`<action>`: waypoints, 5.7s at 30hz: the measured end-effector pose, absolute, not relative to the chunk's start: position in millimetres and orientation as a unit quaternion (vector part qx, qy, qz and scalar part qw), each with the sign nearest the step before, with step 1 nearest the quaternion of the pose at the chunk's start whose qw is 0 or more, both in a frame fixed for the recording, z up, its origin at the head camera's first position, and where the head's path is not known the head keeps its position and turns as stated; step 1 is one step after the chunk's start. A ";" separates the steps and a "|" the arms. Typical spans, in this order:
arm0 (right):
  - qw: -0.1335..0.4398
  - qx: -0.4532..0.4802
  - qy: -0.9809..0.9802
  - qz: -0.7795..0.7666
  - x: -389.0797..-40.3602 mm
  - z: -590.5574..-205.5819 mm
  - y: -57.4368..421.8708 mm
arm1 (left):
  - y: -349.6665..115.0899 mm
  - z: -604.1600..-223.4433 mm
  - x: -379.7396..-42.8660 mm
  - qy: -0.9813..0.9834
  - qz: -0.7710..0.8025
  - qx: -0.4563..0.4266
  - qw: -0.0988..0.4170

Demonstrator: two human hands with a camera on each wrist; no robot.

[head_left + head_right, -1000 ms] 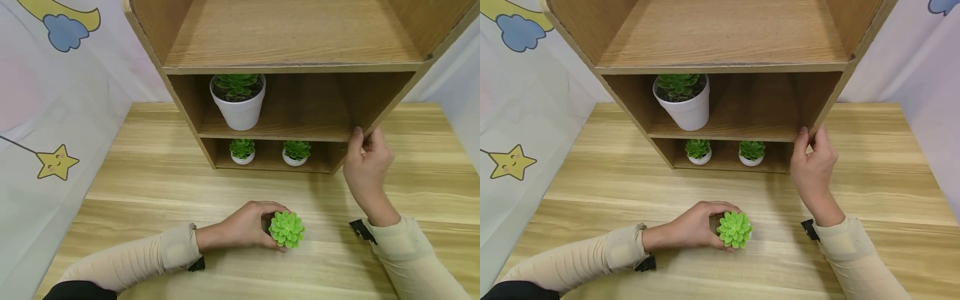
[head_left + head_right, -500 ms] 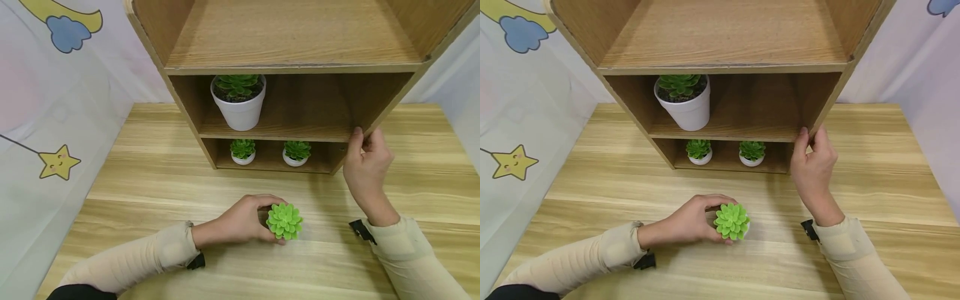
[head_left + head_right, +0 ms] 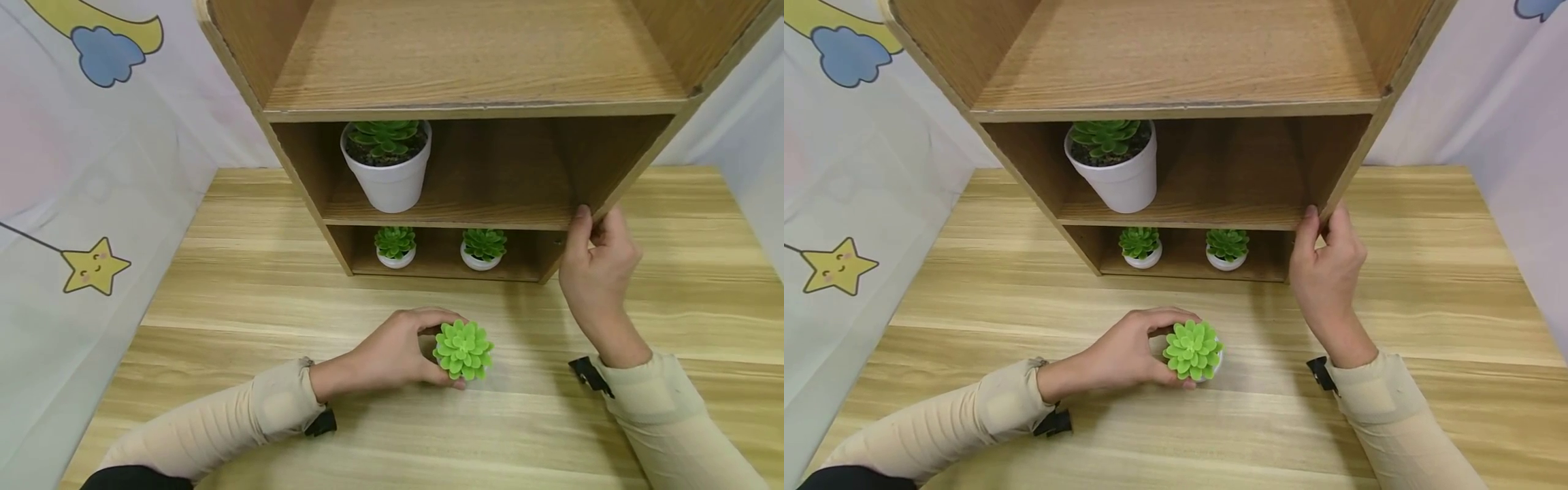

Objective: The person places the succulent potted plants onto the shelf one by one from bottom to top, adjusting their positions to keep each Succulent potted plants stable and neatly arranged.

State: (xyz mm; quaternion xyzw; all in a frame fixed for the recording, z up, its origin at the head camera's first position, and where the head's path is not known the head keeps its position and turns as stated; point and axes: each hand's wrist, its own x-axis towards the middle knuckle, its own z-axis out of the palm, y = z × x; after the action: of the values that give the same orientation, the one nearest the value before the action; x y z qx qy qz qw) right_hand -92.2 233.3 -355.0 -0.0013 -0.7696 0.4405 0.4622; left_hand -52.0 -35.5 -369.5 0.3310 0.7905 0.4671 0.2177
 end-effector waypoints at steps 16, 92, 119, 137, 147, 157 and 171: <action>0.459 -0.010 -0.772 0.440 -92.0 -353.4 232.8 | -36.4 -361.6 -54.6 0.793 0.473 0.324 0.207; 0.450 0.001 -0.780 0.435 -89.9 -353.9 235.5 | -23.1 -316.7 -77.6 0.833 0.445 0.302 0.129; 0.456 0.003 -0.781 0.428 -90.0 -352.7 234.7 | -19.5 -302.8 -85.0 0.845 0.437 0.281 0.131; 0.453 0.004 -0.780 0.431 -89.5 -354.4 235.5 | -15.8 -292.8 -92.1 0.843 0.440 0.291 0.105; 0.453 0.004 -0.777 0.436 -89.3 -353.8 234.8 | -9.1 -286.4 -95.8 0.841 0.438 0.307 0.082; 0.449 -0.001 -0.777 0.441 -89.2 -352.8 234.7 | -3.0 -277.7 -101.1 0.835 0.448 0.312 0.071; 0.444 -0.006 -0.773 0.452 -89.1 -351.9 235.2 | 11.3 -269.8 -110.2 0.814 0.479 0.319 0.075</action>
State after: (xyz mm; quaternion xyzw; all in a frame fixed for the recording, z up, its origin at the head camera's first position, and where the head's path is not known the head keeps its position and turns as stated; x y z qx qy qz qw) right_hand -89.1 235.2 -351.9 -0.0058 -0.7734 0.4523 0.4442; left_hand -110.2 11.3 -269.8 0.3186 0.8144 0.4793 0.0748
